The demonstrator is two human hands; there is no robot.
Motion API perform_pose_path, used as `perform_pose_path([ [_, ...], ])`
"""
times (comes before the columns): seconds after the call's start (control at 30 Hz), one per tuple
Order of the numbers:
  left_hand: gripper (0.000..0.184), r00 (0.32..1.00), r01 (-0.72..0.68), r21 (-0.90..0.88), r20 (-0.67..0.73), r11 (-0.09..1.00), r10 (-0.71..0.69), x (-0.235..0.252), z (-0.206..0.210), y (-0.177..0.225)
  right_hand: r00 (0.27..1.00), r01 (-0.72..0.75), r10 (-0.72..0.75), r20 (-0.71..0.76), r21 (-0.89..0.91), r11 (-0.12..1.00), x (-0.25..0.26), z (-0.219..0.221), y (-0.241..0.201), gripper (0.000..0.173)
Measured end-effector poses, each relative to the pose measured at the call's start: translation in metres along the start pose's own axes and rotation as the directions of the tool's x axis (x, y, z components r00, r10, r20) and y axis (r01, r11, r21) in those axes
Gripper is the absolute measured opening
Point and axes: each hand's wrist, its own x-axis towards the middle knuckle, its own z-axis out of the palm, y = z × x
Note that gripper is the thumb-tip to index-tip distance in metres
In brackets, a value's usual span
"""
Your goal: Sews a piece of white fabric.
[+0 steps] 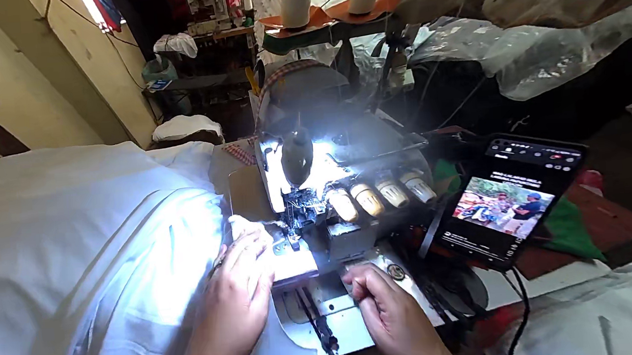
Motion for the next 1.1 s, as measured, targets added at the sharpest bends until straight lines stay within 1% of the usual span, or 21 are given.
perform_pose_path([
  [0.03, 0.047, 0.998, -0.022, 0.072, 0.055, 0.997, 0.018, 0.003, 0.0, -0.002, 1.0, -0.017, 0.017, 0.002, -0.011, 1.0, -0.006, 0.007, 0.009, 0.018],
  [0.1, 0.054, 0.992, -0.031, 0.187, 0.128, 0.982, 0.007, 0.016, 0.004, -0.003, 1.0, -0.021, 0.02, -0.022, -0.031, 0.999, -0.014, 0.017, 0.02, 0.019],
  [0.2, 0.055, 0.976, -0.011, 0.287, 0.21, 0.958, -0.052, 0.054, 0.009, -0.004, 0.999, -0.018, 0.016, -0.042, -0.033, 0.999, -0.016, 0.021, 0.02, 0.018],
  [0.27, 0.051, 0.971, 0.016, 0.338, 0.221, 0.941, -0.096, 0.079, 0.013, -0.001, 0.999, -0.024, 0.023, -0.047, -0.015, 1.0, -0.017, 0.02, 0.02, 0.018],
  [0.33, 0.058, 0.971, 0.019, 0.396, 0.213, 0.918, -0.112, 0.099, 0.015, 0.003, 0.998, -0.016, 0.015, -0.058, -0.011, 1.0, -0.018, 0.02, 0.021, 0.017],
  [0.4, 0.073, 0.942, 0.054, 0.438, 0.275, 0.897, -0.191, 0.115, 0.011, 0.01, 0.997, -0.01, 0.008, -0.071, -0.04, 0.999, -0.017, 0.02, 0.02, 0.017],
  [0.43, 0.076, 0.919, 0.078, 0.468, 0.309, 0.88, -0.245, 0.122, 0.009, 0.012, 0.997, -0.013, 0.008, -0.076, -0.056, 0.998, -0.017, 0.021, 0.019, 0.017],
  [0.47, 0.075, 0.905, 0.089, 0.492, 0.323, 0.866, -0.277, 0.126, 0.009, 0.012, 0.997, -0.013, 0.007, -0.082, -0.067, 0.998, -0.017, 0.022, 0.018, 0.017],
  [0.53, 0.074, 0.899, 0.104, 0.504, 0.321, 0.857, -0.297, 0.125, 0.009, 0.011, 0.996, 0.001, -0.008, -0.092, -0.081, 0.997, -0.018, 0.023, 0.017, 0.017],
  [0.6, 0.073, 0.937, 0.097, 0.467, 0.255, 0.879, -0.238, 0.11, 0.011, 0.012, 0.995, 0.015, -0.025, -0.099, -0.099, 0.995, -0.019, 0.024, 0.017, 0.017],
  [0.67, 0.066, 0.967, 0.087, 0.428, 0.181, 0.9, -0.18, 0.085, 0.017, 0.013, 0.994, 0.033, -0.045, -0.099, -0.118, 0.992, -0.02, 0.023, 0.017, 0.017],
  [0.73, 0.057, 0.981, 0.077, 0.411, 0.132, 0.908, -0.143, 0.065, 0.023, 0.011, 0.993, 0.047, -0.061, -0.101, -0.137, 0.989, -0.019, 0.023, 0.019, 0.018],
  [0.77, 0.056, 0.985, 0.063, 0.409, 0.122, 0.91, -0.123, 0.059, 0.025, 0.01, 0.993, 0.047, -0.062, -0.1, -0.144, 0.988, -0.019, 0.023, 0.018, 0.018],
  [0.8, 0.055, 0.983, 0.06, 0.409, 0.136, 0.911, -0.125, 0.059, 0.024, 0.01, 0.993, 0.046, -0.061, -0.098, -0.151, 0.987, -0.019, 0.024, 0.018, 0.019],
  [0.83, 0.056, 0.972, 0.071, 0.411, 0.174, 0.909, -0.155, 0.062, 0.022, 0.012, 0.994, 0.045, -0.061, -0.093, -0.16, 0.986, -0.019, 0.023, 0.017, 0.019],
  [0.93, 0.062, 0.943, 0.086, 0.453, 0.25, 0.887, -0.22, 0.089, 0.015, 0.017, 0.994, 0.048, -0.064, -0.089, -0.168, 0.985, -0.018, 0.022, 0.017, 0.019],
  [1.07, 0.087, 0.905, 0.107, 0.476, 0.318, 0.873, -0.284, 0.119, 0.01, 0.019, 0.992, 0.057, -0.073, -0.106, -0.154, 0.987, -0.018, 0.021, 0.016, 0.019],
  [1.1, 0.086, 0.91, 0.099, 0.48, 0.311, 0.872, -0.275, 0.121, 0.011, 0.016, 0.991, 0.058, -0.076, -0.107, -0.159, 0.986, -0.018, 0.021, 0.017, 0.019],
])
